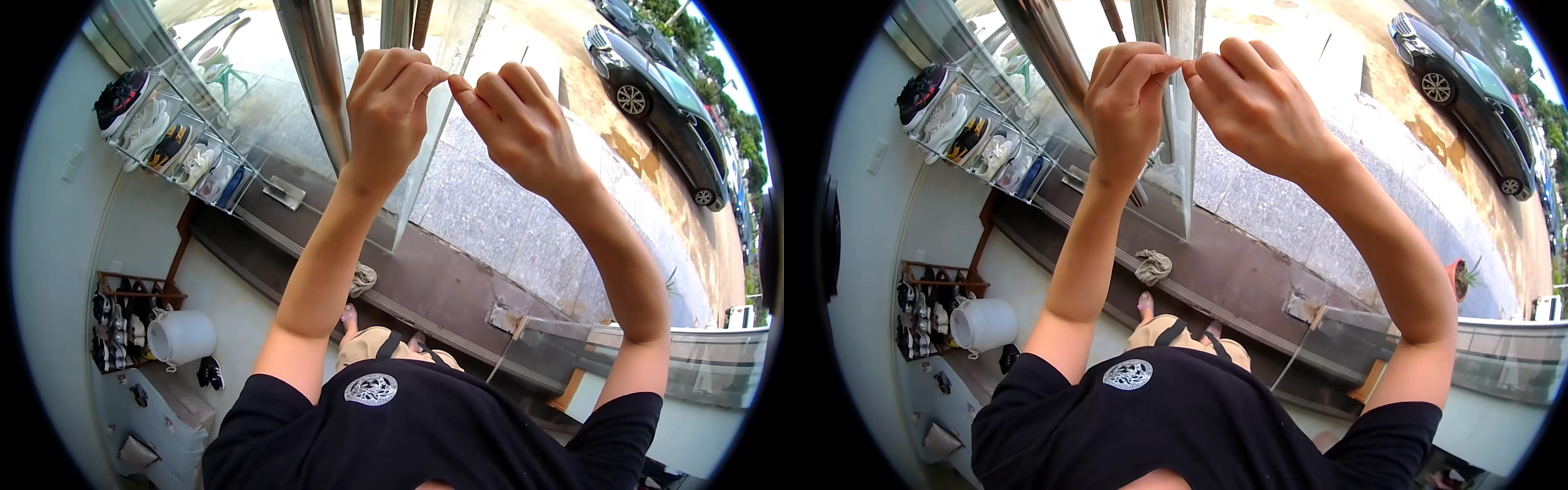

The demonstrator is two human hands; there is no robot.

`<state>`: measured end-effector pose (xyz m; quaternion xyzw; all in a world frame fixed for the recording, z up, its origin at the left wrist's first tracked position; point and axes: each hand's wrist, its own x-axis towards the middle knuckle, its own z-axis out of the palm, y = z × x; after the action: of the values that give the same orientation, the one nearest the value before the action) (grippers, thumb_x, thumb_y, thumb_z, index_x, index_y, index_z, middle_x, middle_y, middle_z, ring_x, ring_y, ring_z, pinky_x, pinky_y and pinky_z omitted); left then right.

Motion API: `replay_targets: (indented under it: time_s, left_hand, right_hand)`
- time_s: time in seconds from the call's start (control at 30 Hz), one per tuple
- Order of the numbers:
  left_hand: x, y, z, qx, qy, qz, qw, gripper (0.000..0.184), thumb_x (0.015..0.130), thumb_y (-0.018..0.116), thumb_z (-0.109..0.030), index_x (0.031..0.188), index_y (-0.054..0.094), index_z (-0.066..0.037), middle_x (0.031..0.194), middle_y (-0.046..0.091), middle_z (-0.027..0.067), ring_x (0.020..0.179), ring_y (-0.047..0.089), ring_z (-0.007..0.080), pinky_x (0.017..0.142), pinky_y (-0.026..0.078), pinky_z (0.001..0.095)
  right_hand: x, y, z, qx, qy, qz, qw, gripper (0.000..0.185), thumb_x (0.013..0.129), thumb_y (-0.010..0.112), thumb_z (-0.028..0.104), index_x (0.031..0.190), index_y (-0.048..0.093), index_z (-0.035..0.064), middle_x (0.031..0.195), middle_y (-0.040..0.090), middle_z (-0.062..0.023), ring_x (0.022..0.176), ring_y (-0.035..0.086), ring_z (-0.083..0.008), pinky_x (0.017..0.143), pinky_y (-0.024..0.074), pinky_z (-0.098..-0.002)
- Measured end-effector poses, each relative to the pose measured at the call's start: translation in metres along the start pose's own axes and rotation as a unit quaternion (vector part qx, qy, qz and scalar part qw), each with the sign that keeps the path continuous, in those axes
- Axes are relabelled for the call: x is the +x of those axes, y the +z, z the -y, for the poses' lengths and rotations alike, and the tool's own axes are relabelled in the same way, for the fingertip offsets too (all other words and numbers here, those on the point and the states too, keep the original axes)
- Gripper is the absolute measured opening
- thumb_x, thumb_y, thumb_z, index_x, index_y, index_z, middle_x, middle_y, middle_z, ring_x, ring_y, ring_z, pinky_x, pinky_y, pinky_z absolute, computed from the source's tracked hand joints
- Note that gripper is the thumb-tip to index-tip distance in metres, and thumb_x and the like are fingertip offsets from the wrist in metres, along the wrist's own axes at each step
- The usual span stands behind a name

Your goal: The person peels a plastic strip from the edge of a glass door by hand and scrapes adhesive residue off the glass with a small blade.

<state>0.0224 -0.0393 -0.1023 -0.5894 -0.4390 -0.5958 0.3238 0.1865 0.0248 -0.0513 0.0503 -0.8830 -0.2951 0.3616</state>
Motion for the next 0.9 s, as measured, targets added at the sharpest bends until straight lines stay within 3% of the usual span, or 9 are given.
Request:
replay_targets:
  time_s: [0.2,0.9]
  left_hand:
    - [-0.036,0.000,0.005,-0.010,-0.043,0.004,0.999,0.013,0.076,0.073,0.003,0.083,0.069,-0.008,0.086,0.064,0.0003,0.083,0.058,0.0202,0.071,0.049,0.0311]
    - [-0.098,0.005,0.010,-0.024,-0.094,-0.009,0.995,0.013,0.079,0.073,0.005,0.087,0.071,-0.006,0.090,0.067,0.0023,0.085,0.060,0.0209,0.074,0.051,0.0318]
  right_hand:
    - [-0.011,0.017,0.015,0.033,-0.007,0.011,0.999,0.023,0.071,0.070,0.005,0.091,0.070,-0.0067,0.080,0.057,-0.0045,0.082,0.053,-0.0178,0.072,0.0473,-0.0290]
    - [-0.040,0.049,0.046,0.084,0.029,0.041,0.995,0.026,0.073,0.068,0.005,0.096,0.067,-0.0074,0.079,0.051,-0.0048,0.078,0.051,-0.0177,0.069,0.0469,-0.0293]
